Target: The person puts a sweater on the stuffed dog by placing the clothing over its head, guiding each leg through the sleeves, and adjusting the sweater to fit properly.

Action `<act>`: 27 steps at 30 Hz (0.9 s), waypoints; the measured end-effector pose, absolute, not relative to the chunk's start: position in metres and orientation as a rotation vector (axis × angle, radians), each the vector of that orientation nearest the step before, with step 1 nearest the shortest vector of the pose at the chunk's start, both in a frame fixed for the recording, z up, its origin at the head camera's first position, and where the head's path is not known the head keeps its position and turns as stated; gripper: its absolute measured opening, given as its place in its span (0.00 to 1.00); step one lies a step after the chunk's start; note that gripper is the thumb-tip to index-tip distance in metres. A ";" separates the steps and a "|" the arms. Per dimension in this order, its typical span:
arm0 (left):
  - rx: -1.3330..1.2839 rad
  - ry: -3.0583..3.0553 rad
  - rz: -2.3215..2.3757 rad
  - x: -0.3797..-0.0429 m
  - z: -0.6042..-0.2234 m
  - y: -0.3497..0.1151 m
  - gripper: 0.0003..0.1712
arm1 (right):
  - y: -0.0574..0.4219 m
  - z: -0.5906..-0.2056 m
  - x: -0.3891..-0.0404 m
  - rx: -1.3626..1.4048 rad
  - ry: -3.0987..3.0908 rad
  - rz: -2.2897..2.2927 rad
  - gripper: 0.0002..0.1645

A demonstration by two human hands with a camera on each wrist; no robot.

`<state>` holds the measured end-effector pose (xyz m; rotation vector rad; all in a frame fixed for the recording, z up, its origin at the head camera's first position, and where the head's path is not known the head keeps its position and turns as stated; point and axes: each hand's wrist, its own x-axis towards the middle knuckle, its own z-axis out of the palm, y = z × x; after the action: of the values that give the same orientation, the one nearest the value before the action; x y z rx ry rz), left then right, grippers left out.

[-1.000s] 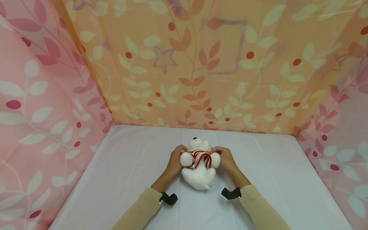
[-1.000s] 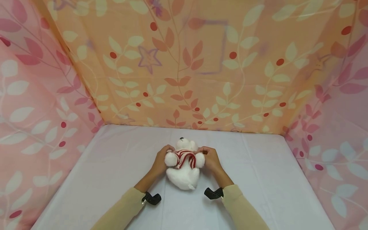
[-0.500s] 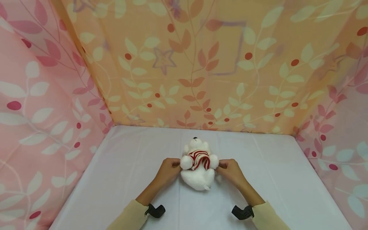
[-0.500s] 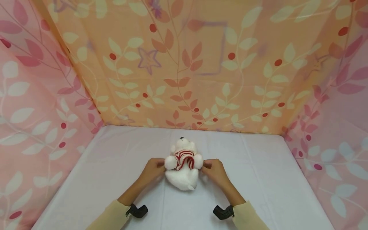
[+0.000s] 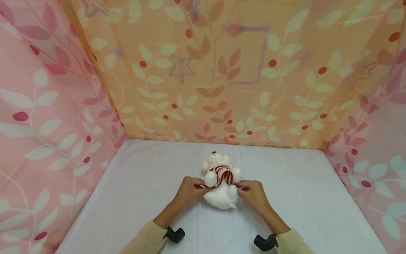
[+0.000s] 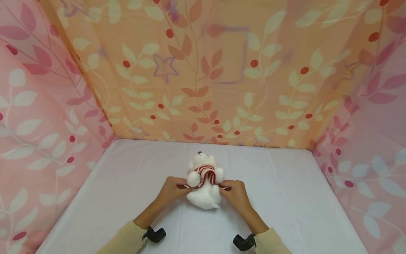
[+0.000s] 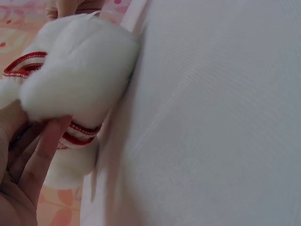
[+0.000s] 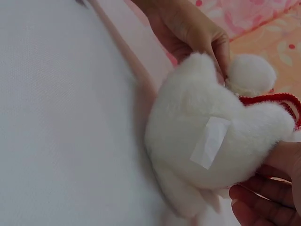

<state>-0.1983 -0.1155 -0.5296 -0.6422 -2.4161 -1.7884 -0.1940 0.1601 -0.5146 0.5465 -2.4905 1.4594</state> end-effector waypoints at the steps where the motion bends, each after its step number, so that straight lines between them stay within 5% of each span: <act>1: -0.655 -2.413 -1.746 -0.198 -0.529 -0.113 0.04 | 0.159 -0.516 -0.194 0.555 -2.480 1.426 0.10; 19: -0.702 -2.322 -0.991 -0.196 -0.531 -0.088 0.09 | 0.152 -0.525 -0.201 0.608 -2.383 1.184 0.11; 27: -0.701 -2.452 -1.181 -0.198 -0.520 -0.100 0.07 | 0.161 -0.521 -0.196 0.546 -2.485 0.967 0.11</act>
<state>-0.1976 -0.1001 -0.5198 -0.7012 -2.4517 -1.1809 -0.1964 0.1609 -0.5210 0.5455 -2.4846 0.9666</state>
